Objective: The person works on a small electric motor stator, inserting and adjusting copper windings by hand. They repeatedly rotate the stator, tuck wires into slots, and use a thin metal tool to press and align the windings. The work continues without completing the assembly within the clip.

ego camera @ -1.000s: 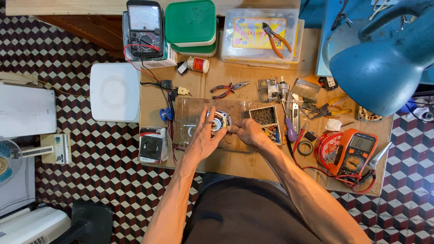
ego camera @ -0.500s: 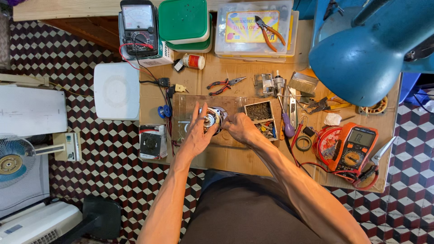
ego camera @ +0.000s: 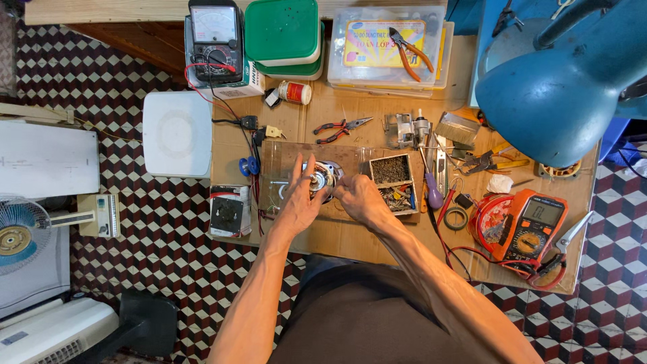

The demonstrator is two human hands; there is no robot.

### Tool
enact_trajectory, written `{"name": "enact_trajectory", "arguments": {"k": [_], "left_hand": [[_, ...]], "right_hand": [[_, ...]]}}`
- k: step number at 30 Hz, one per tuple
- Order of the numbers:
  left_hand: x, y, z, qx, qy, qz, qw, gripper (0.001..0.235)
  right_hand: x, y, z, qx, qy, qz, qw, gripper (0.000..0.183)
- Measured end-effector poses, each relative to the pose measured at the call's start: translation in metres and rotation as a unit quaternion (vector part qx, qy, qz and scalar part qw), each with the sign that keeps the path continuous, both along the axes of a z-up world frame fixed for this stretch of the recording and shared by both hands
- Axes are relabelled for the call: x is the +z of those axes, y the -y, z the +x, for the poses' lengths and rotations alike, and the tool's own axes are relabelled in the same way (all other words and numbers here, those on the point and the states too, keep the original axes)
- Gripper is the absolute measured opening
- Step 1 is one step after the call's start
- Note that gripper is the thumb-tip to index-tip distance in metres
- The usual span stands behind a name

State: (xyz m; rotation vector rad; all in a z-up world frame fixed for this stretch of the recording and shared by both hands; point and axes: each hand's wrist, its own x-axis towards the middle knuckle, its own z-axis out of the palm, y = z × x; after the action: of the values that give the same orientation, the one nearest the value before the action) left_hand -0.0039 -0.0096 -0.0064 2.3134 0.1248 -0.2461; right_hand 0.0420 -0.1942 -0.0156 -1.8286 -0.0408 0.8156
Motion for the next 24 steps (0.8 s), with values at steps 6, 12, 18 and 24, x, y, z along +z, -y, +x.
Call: {"name": "enact_trajectory", "arguments": {"k": [6, 12, 18, 24], "left_hand": [[0.005, -0.001, 0.005, 0.013, -0.091, 0.001, 0.996, 0.082], [0.011, -0.002, 0.006, 0.006, -0.075, -0.032, 0.997, 0.084], [0.012, 0.001, 0.009, 0.020, -0.129, -0.022, 0.991, 0.083], [0.010, -0.001, 0.008, 0.018, -0.127, -0.014, 0.992, 0.083]], "right_hand": [[-0.016, 0.004, -0.011, -0.130, -0.135, 0.104, 0.977, 0.022], [-0.011, 0.006, -0.008, -0.163, -0.293, 0.103, 0.936, 0.024], [-0.004, 0.005, 0.013, -0.134, -0.357, 0.074, 0.921, 0.024], [-0.009, 0.003, 0.027, -0.040, -0.274, -0.039, 0.960, 0.028]]}}
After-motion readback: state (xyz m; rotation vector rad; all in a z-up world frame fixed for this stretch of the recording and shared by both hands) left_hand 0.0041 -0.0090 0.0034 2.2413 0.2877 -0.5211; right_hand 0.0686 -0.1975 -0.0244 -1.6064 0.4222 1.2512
